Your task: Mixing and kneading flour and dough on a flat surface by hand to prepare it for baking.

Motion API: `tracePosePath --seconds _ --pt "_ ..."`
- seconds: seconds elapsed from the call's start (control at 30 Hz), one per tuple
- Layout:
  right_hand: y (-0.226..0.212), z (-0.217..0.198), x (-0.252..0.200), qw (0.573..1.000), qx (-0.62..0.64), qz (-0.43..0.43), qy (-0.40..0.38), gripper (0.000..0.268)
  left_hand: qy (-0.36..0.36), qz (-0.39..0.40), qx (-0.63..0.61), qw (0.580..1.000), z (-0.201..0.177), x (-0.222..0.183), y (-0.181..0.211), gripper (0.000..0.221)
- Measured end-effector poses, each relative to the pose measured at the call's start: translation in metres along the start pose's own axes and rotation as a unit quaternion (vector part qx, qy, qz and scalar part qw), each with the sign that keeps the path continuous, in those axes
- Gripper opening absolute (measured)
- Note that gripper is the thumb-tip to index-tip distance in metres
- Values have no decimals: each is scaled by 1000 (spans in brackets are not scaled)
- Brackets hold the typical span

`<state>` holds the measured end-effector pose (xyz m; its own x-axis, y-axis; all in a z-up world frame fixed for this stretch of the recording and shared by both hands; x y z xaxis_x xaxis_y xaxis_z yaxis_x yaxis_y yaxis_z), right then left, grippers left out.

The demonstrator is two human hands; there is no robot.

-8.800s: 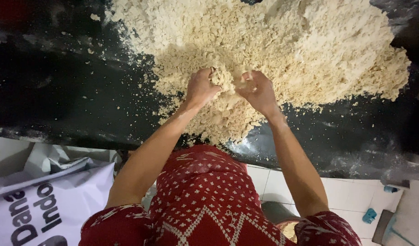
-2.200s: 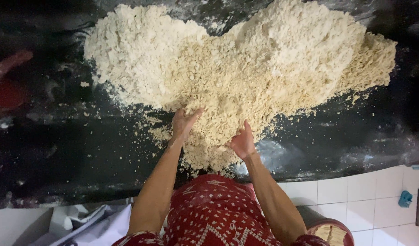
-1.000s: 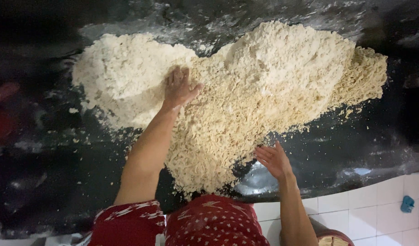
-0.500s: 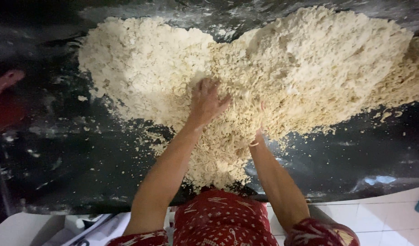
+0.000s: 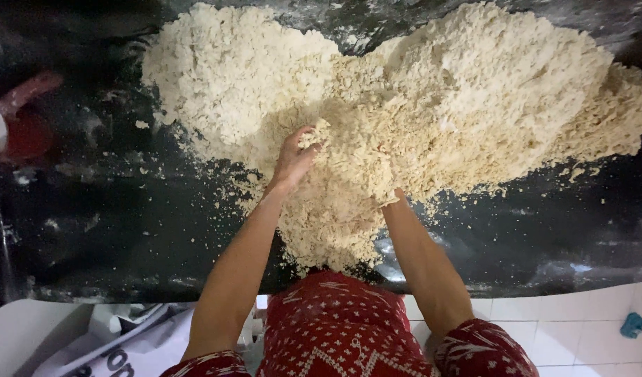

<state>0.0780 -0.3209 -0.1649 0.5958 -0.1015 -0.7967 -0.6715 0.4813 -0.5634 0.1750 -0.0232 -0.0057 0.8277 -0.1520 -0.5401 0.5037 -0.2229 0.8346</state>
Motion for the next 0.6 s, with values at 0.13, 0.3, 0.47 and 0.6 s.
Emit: tracePosePath --seconds 0.13,0.3,0.47,0.6 --pt "-19 19 -41 997 -80 -17 12 106 56 25 0 998 -26 -20 2 36" --pt "-28 48 -48 983 -181 -39 18 107 82 -49 -7 995 -39 -35 -28 72" --pt "-31 83 -68 961 -271 -56 26 108 87 -108 -67 988 -48 -84 -12 88" --pt "-44 111 -98 937 -339 -72 40 108 102 15 -7 995 -51 -70 -31 59"
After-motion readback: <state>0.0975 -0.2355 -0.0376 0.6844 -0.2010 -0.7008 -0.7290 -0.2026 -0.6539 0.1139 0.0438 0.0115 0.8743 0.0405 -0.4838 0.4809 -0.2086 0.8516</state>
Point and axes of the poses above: each hand's wrist, its own x-axis towards the middle knuckle, its own z-axis out of the palm, y = z × x, the point moved 6 cm from there along x, towards the middle knuckle, and after that the axes turned 4 degrees about x, right-handed, at the moved point
